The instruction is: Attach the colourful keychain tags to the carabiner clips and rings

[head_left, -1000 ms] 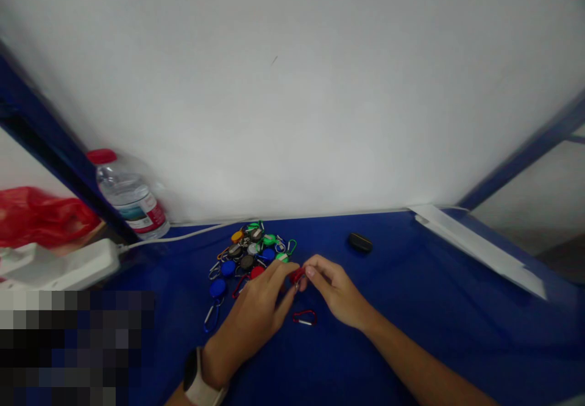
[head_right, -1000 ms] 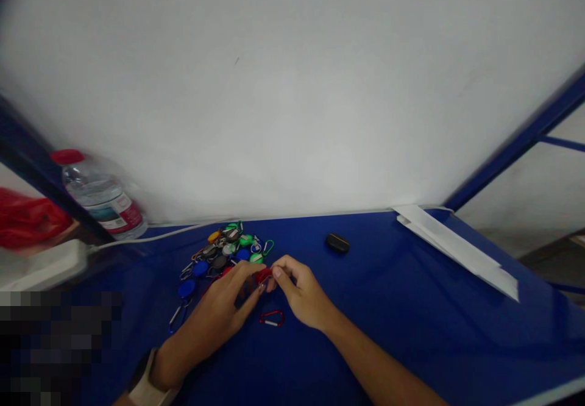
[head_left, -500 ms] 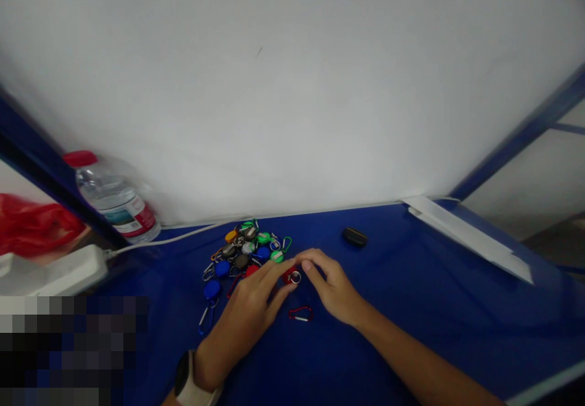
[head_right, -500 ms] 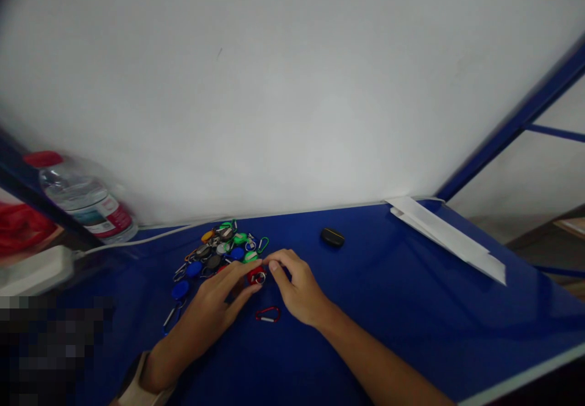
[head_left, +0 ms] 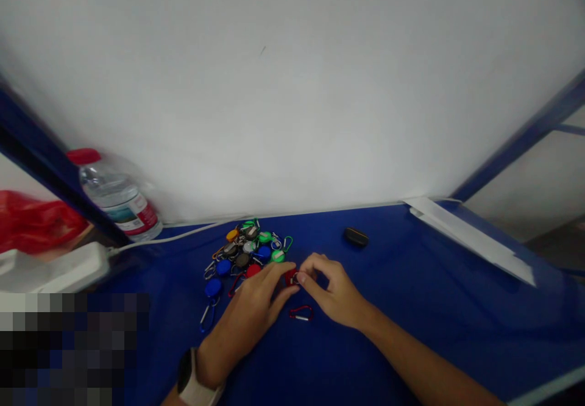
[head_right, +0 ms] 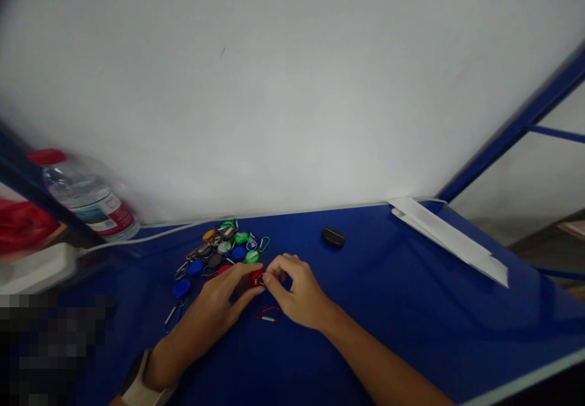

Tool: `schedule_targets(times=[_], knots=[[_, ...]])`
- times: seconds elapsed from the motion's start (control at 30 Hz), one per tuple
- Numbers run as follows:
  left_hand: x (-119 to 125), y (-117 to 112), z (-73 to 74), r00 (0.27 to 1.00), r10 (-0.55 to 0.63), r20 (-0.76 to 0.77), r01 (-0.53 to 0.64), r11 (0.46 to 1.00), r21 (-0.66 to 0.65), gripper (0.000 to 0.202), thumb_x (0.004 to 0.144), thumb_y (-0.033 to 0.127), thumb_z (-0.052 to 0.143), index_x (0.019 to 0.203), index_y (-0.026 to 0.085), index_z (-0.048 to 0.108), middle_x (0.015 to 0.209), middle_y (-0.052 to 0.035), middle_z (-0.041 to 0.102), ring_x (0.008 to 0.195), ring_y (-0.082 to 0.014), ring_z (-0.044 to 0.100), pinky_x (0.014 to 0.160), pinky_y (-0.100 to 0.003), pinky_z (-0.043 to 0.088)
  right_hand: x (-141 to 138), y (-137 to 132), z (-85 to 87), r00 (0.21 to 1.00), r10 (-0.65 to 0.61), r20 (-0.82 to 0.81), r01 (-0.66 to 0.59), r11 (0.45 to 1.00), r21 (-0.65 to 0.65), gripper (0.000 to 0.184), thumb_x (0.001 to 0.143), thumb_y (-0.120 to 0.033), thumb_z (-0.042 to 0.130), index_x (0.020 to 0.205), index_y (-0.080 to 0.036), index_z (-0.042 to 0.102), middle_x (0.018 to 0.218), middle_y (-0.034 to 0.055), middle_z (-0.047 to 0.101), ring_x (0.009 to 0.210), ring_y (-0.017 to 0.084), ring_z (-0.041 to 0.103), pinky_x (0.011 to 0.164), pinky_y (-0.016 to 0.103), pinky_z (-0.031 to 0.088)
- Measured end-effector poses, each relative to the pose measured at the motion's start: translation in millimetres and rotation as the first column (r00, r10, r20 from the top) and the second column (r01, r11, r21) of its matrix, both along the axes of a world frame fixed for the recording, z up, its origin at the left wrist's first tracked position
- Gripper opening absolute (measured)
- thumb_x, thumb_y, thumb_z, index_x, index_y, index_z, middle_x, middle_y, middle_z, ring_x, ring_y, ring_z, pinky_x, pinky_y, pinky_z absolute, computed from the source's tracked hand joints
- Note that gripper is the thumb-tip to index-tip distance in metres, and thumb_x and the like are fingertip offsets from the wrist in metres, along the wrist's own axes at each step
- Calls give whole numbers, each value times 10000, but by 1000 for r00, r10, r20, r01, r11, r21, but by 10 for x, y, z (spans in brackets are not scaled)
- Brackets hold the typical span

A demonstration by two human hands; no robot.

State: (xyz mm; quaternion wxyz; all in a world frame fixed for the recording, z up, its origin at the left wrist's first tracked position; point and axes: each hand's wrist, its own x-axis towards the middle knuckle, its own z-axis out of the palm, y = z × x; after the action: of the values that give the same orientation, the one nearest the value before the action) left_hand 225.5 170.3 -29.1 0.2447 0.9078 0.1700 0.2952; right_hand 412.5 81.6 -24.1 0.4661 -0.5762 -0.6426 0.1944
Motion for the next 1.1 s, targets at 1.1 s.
schedule_targets(times=[1.1], knots=[[10, 32, 206, 901, 193, 389, 25, 871, -491, 261, 898, 209, 719, 1141, 228, 626, 1015, -17, 731, 909, -149, 735, 823, -242, 616, 335, 78, 113, 971, 45, -237, -79, 988, -134, 447, 969, -586, 554, 808, -173, 612, 707, 4, 564, 651, 131, 493, 631, 265, 390]])
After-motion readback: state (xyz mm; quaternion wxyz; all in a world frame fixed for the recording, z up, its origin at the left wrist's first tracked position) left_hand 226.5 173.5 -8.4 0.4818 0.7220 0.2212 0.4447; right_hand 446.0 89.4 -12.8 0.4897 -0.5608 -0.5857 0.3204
